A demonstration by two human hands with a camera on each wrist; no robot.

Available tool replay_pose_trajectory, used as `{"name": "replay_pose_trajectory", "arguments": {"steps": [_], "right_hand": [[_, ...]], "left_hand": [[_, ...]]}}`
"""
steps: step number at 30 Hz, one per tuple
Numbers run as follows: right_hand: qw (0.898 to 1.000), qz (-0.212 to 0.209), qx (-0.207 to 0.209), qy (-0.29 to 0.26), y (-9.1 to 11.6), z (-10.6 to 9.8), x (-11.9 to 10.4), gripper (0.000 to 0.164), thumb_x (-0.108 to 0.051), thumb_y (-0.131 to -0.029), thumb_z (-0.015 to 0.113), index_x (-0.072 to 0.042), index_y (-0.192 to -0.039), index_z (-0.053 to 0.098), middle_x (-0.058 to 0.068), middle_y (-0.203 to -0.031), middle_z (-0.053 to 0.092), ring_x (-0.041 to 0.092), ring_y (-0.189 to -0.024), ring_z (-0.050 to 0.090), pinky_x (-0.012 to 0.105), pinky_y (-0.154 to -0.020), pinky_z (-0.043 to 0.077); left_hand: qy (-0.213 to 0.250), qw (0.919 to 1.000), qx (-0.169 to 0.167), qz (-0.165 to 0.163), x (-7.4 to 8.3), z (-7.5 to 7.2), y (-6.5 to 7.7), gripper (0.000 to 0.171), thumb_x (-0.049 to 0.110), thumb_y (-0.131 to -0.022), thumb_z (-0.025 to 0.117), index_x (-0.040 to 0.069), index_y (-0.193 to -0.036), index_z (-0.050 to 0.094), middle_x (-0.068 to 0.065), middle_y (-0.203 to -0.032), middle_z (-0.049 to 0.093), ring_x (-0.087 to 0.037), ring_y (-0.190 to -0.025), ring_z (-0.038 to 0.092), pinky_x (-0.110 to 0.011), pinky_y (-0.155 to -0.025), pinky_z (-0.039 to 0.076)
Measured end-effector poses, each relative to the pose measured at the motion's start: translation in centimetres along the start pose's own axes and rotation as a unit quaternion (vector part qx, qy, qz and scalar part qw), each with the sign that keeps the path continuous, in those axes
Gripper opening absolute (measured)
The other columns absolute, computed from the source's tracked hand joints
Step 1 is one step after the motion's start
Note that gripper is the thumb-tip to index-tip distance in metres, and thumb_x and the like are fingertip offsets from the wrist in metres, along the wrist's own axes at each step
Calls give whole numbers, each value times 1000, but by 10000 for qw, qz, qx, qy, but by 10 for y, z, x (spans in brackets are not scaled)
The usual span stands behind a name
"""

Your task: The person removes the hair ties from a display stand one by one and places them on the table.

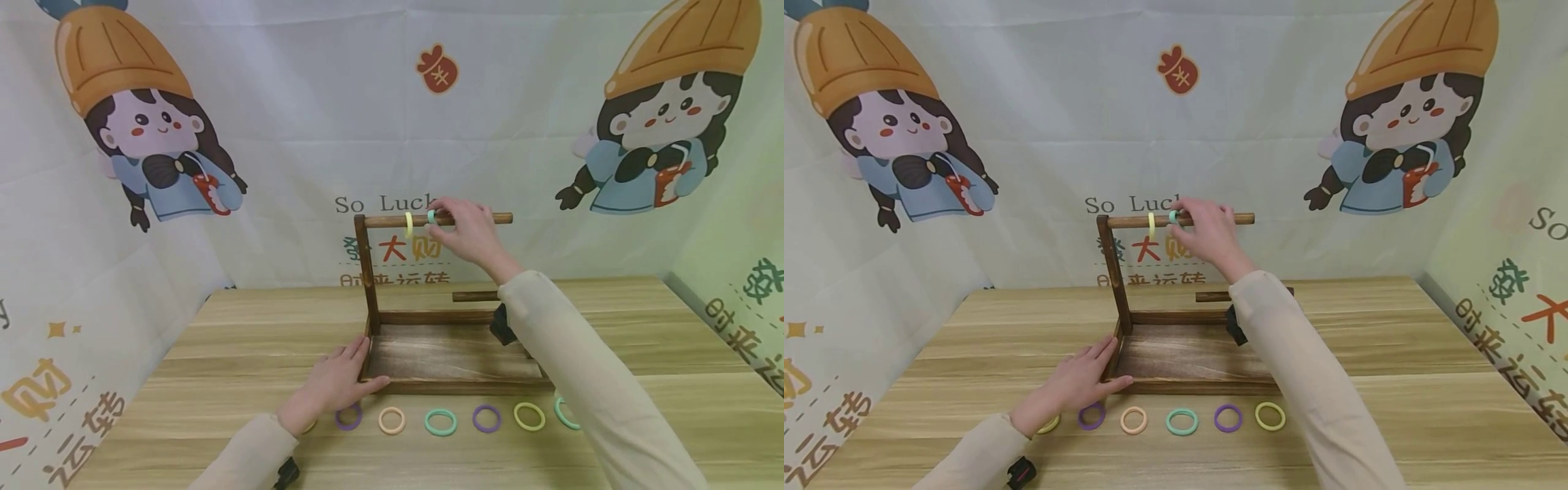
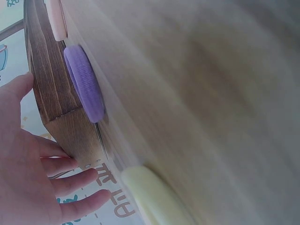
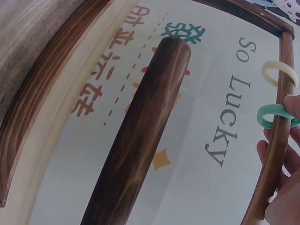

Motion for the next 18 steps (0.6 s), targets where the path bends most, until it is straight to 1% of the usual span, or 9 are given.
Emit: {"name": "replay_pose_trajectory", "arguments": {"steps": [9,15,18], "right_hand": [[9999,88,22,-108,4,-7,12,34,-26,-82,63,-9,-110,57,5,-108,60,22,-101,51,45,-91,22],[9998,38,99,-157,8,-14,17,33,-26,-81,65,-8,-108,58,5,-105,61,24,-100,51,45,-88,24],[9995,20,127,-291,10,-17,20,33,-24,-80,66,-7,-107,58,7,-104,61,24,-98,52,44,-90,24]], "left_hand": [[14,10000,44,25,1,-1,0,89,67,-80,38,-2,-135,30,-16,-139,28,-38,-118,35,-53,-84,36],[6,10000,21,16,2,-1,0,88,66,-80,38,-2,-136,30,-16,-139,28,-38,-118,35,-54,-85,36],[1,10000,29,19,2,-2,0,88,66,-80,39,-2,-136,30,-16,-139,28,-38,-117,35,-55,-84,35]]}}
Point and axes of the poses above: each hand's wrist, its own y-axis away from the middle knuckle, its own z-axis out of the palm, x = y × z, the point moved 6 cm from there along -y, towards the middle knuckle
